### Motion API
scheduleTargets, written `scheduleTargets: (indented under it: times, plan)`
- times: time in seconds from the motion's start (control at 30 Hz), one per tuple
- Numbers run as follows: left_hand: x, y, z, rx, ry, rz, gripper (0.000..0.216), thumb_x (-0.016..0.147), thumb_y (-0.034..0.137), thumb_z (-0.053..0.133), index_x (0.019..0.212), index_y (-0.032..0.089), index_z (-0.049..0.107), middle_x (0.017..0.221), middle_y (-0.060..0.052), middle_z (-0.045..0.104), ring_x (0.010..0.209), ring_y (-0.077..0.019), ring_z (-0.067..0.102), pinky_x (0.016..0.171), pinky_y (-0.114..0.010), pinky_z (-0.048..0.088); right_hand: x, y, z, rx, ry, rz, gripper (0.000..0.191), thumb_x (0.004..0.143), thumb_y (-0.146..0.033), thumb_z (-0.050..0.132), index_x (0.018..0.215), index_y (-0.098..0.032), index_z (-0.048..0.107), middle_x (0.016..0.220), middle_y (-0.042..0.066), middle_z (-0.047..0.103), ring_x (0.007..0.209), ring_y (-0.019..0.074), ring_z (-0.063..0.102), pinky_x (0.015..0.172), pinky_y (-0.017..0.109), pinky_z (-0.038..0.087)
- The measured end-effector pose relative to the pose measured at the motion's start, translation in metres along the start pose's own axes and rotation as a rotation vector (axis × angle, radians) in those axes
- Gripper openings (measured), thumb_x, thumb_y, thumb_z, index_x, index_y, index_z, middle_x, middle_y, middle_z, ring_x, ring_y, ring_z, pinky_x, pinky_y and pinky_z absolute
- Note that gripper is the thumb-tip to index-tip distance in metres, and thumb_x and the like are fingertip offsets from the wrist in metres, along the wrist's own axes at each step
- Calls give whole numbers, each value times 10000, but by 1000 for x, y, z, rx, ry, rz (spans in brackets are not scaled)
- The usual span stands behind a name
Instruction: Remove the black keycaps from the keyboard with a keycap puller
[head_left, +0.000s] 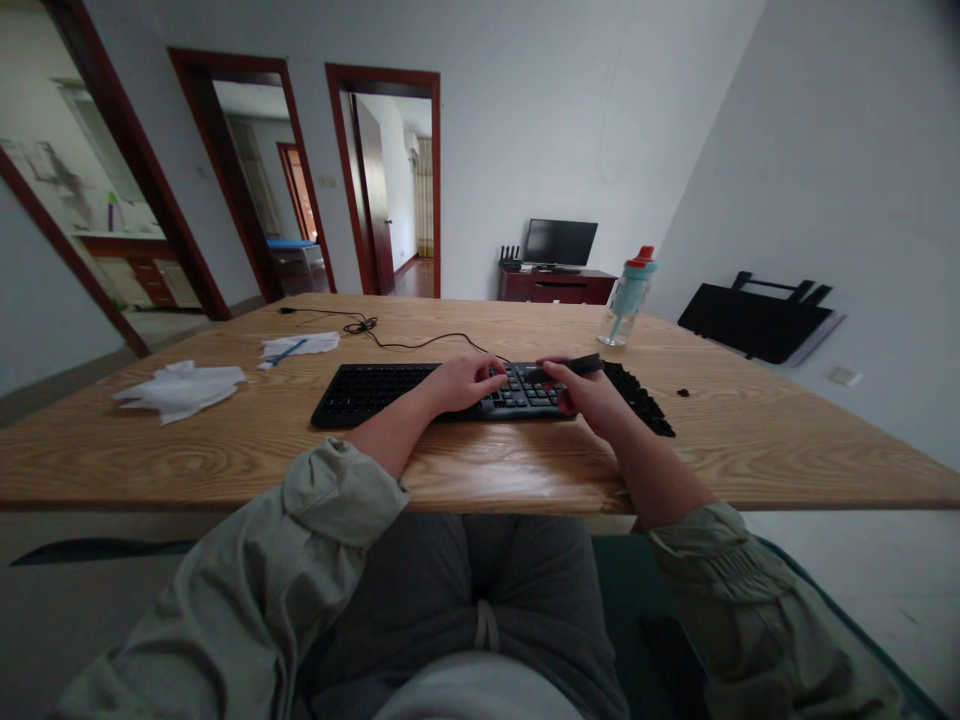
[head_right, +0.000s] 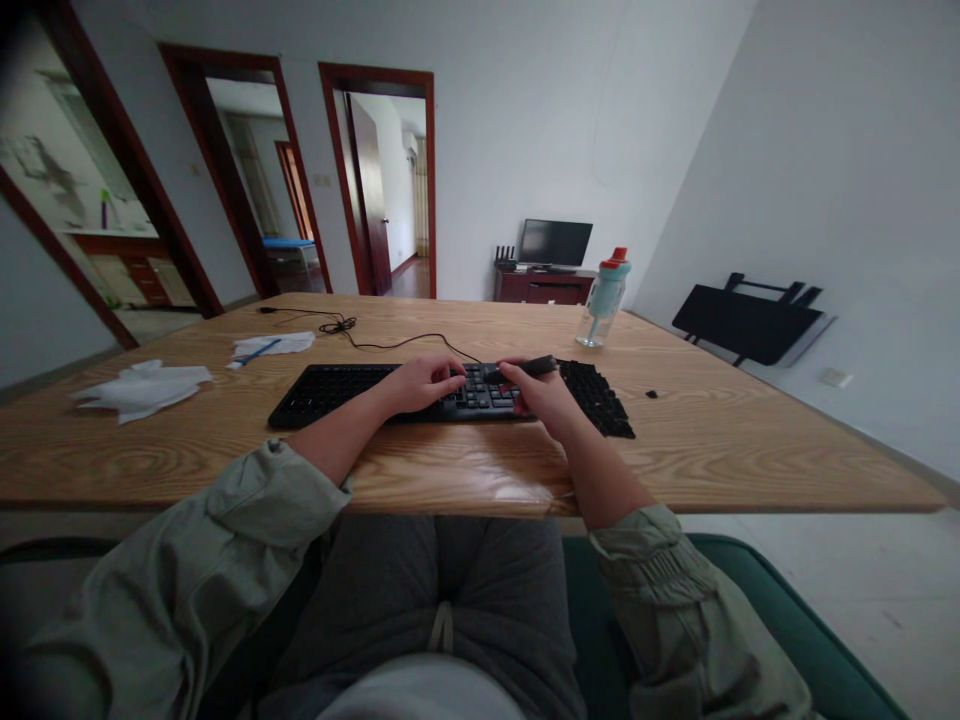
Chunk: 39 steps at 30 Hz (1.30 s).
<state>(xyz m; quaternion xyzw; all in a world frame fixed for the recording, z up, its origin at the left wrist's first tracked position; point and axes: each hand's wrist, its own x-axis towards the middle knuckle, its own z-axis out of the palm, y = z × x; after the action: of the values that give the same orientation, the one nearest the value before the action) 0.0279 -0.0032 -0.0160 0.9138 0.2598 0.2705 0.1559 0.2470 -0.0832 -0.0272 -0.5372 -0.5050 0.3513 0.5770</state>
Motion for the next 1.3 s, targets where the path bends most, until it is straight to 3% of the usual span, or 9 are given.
scheduleTargets:
  times: [0.2,0.4,0.67,1.07,1.3]
  plan:
    - [0,-3,-1,-7,15,6,360,904,448,513,1037,165,694,723,-12,618,661,-139,536,610,-264,371,-1,0,-2,-72,-58,32,395,812,-459,661,1122,-214,672,893,73,738,407,85,513,373,232,400]
    - [0,-3,-1,-18,17,0,348,907,429,515,1038,164,697,723,-10,620,667,-137,536,609,-260,366,1,3,-2,-89,-42,-56,312,724,-453,732,892,-215,622,654,-5,631,432,93,458,379,225,334]
    - [0,-2,-3,5,15,-7,364,912,439,502,1028,157,702,693,-9,600,642,-136,519,585,-259,342,7,8,-6,-113,-59,0,254,683,-369,720,784,-215,545,524,-64,436,458,91,387,416,226,261]
    - [-1,-2,-4,-8,11,13,348,914,432,502,1015,162,697,714,-9,615,649,-137,532,604,-267,355,6,11,-8,-282,-148,-106,289,687,-424,700,804,-206,550,617,-41,493,585,119,423,535,258,314]
    - [-1,-1,-1,20,0,-3,340,905,423,514,1003,163,709,730,-19,639,663,-139,544,603,-257,368,11,14,-9,-345,-123,-192,317,725,-490,670,817,-206,565,623,-35,484,613,141,441,573,283,360]
